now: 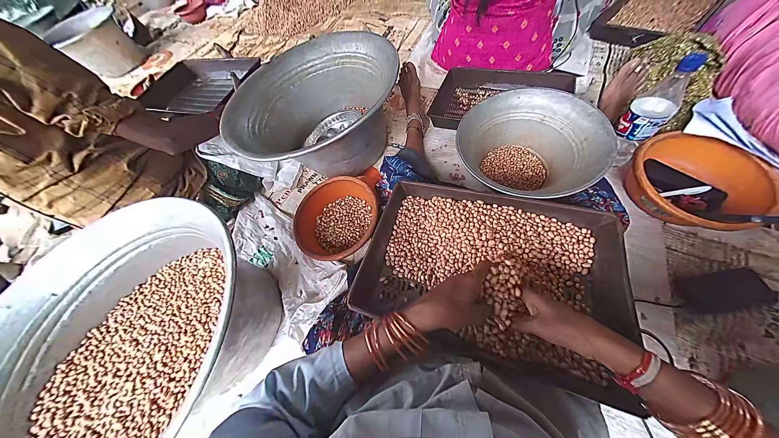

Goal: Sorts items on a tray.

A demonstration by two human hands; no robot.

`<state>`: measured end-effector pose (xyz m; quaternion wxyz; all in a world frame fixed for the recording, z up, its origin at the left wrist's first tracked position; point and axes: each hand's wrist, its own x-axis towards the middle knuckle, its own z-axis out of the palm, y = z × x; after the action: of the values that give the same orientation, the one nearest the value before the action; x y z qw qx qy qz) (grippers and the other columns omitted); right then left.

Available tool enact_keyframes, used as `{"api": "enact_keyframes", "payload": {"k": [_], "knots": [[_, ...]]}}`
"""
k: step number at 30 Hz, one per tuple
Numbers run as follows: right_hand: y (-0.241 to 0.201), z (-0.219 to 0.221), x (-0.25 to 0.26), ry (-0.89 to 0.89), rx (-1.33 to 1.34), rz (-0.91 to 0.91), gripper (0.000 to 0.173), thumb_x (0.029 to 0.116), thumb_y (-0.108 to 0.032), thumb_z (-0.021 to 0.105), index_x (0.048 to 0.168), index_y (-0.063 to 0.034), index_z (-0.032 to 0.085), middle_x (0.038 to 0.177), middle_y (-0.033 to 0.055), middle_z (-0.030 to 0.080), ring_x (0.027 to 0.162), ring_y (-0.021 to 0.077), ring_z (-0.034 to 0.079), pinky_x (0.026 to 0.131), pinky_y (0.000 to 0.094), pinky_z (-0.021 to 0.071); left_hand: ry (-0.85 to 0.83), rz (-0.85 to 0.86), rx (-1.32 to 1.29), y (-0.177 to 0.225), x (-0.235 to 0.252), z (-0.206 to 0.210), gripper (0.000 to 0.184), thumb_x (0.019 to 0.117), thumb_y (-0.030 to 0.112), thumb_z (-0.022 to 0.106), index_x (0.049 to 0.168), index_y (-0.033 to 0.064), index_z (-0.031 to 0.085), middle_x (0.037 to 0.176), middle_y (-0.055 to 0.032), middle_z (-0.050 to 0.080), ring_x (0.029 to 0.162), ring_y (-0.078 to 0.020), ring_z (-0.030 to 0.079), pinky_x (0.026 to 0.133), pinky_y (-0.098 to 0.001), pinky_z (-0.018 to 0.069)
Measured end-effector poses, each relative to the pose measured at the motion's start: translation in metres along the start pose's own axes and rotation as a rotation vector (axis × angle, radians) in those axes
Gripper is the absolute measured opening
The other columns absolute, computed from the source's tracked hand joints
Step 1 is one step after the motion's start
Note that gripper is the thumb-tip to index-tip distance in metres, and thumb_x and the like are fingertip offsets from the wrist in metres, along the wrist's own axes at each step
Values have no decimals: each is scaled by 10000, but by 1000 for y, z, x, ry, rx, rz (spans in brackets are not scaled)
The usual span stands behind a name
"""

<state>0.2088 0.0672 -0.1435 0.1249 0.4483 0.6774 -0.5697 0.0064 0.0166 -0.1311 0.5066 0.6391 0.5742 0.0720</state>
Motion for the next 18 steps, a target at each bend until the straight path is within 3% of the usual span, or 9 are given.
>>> {"api": "enact_keyframes", "payload": {"k": [2, 3, 4, 5, 7, 8, 10, 14, 18], "knots": [[-1, -2, -3, 70, 158, -176, 644, 970, -111, 650, 1531, -9, 351, 1468, 171, 502, 1279, 163, 561, 1053, 322, 480, 108, 103, -37, -4, 3, -19, 628, 991, 176, 667, 1555, 106, 400, 1483, -200, 531, 1224, -331, 639, 1021, -534, 523], [-2, -4, -3, 97, 221, -271, 628, 963, -124, 629, 1536, -58, 381, 1505, 124, 490, 1274, 137, 582, 1026, 303, 522, 198, 114, -5, -6, 3, -32, 502, 1002, 186, 653, 1478, 110, 514, 1448, -167, 565, 1164, -303, 666, 983, -514, 547], [-3, -7, -2, 133, 296, -358, 535, 947, -115, 619, 1463, -112, 478, 1446, 67, 540, 1157, 131, 662, 905, 306, 613, 314, 108, 72, -10, 4, -46, 357, 1010, 175, 649, 1357, 101, 622, 1348, -143, 630, 1078, -276, 695, 932, -493, 570], [-6, -11, -3, 158, 366, -421, 461, 941, -104, 607, 1398, -132, 547, 1402, 41, 582, 1079, 147, 703, 836, 322, 646, 450, 92, 172, -16, 6, -58, 232, 999, 127, 652, 1222, 93, 707, 1210, -126, 695, 988, -269, 712, 876, -489, 585], [-7, -21, -7, 244, 429, -495, 346, 948, -94, 585, 1290, -119, 635, 1317, 40, 667, 1032, 188, 739, 807, 327, 658, 685, 36, 363, -35, 10, -75, 127, 966, 37, 654, 1035, 61, 758, 987, -165, 742, 875, -356, 721, 781, -576, 580], [-5, -27, -8, 310, 428, -518, 297, 955, -90, 577, 1238, -109, 664, 1249, 43, 706, 1001, 192, 748, 797, 318, 655, 739, -4, 424, -45, 12, -80, 121, 957, 9, 644, 1002, 38, 753, 953, -207, 727, 869, -413, 711, 761, -619, 565], [3, -39, -7, 451, 384, -555, 228, 963, -94, 584, 1158, -108, 702, 1120, 40, 741, 931, 181, 755, 785, 305, 652, 737, -92, 467, -61, 19, -83, 129, 949, -8, 641, 1017, 19, 747, 978, -248, 715, 906, -463, 700, 777, -655, 553], [14, -61, -5, 628, 158, -602, 179, 959, -82, 605, 1091, -130, 716, 1061, -16, 734, 853, 109, 729, 740, 284, 638, 611, -265, 476, -81, 49, -81, 186, 972, 89, 655, 1126, 13, 726, 1046, -260, 718, 993, -479, 694, 845, -669, 536], [19, -64, -2, 711, -211, -584, 149, 957, -129, 638, 1061, -161, 739, 987, -48, 740, 840, 72, 700, 750, 315, 593, 611, -279, 473, -78, 46, -79, 167, 976, 107, 653, 1098, 37, 742, 994, -248, 727, 950, -477, 702, 807, -672, 538]]}}
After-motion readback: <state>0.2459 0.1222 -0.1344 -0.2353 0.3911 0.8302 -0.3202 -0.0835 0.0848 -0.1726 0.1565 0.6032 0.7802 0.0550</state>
